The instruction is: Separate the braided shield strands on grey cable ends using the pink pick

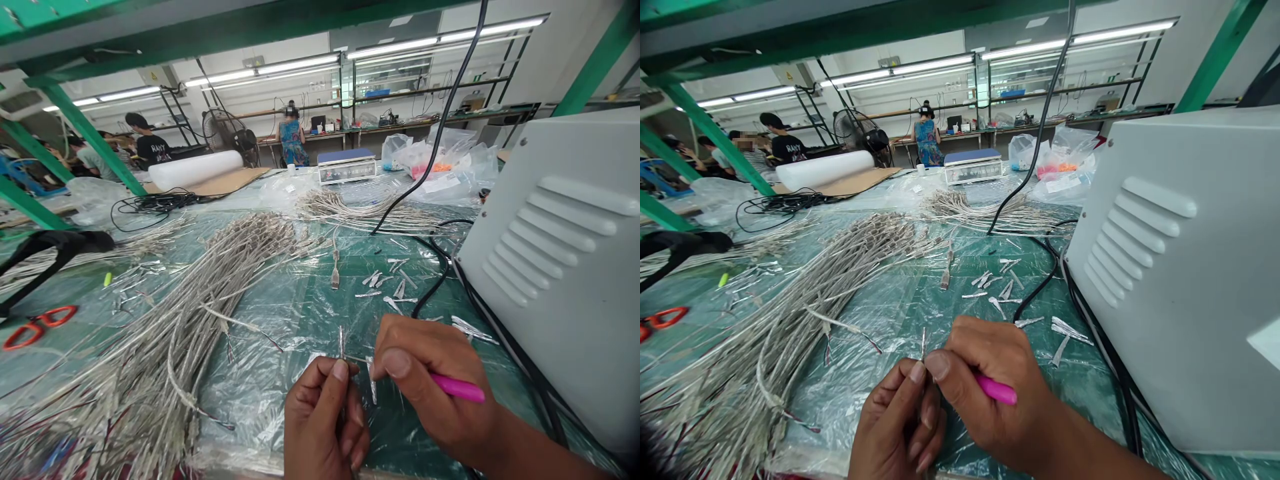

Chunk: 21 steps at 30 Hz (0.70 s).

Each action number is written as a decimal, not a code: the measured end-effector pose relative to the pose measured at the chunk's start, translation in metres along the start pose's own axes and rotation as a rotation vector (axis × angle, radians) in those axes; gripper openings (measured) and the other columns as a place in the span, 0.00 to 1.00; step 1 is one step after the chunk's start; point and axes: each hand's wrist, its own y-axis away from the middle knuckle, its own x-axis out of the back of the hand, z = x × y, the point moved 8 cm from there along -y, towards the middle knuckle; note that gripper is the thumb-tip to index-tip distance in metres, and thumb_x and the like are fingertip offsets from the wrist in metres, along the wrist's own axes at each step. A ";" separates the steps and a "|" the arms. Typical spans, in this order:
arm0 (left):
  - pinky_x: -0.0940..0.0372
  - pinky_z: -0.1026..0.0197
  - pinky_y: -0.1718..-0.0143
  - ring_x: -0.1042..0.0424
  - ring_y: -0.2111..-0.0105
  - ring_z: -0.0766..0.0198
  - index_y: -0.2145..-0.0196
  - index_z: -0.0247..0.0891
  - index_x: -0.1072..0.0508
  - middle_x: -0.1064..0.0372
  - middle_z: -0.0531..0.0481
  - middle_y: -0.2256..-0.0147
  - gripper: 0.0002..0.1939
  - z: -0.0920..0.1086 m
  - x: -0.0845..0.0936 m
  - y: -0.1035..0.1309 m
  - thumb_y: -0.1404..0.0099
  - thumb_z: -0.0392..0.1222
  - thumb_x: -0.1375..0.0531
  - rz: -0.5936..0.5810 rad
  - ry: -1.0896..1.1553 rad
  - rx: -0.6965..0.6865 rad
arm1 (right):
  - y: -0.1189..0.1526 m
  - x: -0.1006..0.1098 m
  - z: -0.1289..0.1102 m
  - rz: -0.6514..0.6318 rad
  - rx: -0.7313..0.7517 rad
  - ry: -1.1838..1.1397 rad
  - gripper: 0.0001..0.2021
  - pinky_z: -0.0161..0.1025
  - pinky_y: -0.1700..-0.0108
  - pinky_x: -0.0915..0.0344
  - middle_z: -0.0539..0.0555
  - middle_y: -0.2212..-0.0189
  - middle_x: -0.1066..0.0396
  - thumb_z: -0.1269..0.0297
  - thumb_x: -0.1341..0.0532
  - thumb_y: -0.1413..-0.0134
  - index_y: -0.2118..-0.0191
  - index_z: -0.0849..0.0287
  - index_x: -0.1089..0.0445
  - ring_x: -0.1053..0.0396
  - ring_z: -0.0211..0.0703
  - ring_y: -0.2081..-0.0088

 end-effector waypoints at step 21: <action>0.52 0.76 0.91 0.59 0.90 0.80 0.77 0.35 0.28 0.40 0.58 0.88 0.14 0.000 -0.003 0.000 0.42 0.46 0.33 -0.046 -0.021 0.025 | 0.000 0.002 0.003 0.041 0.015 0.026 0.12 0.34 0.71 0.40 0.50 0.76 0.33 0.67 0.45 0.35 0.70 0.60 0.30 0.36 0.35 0.73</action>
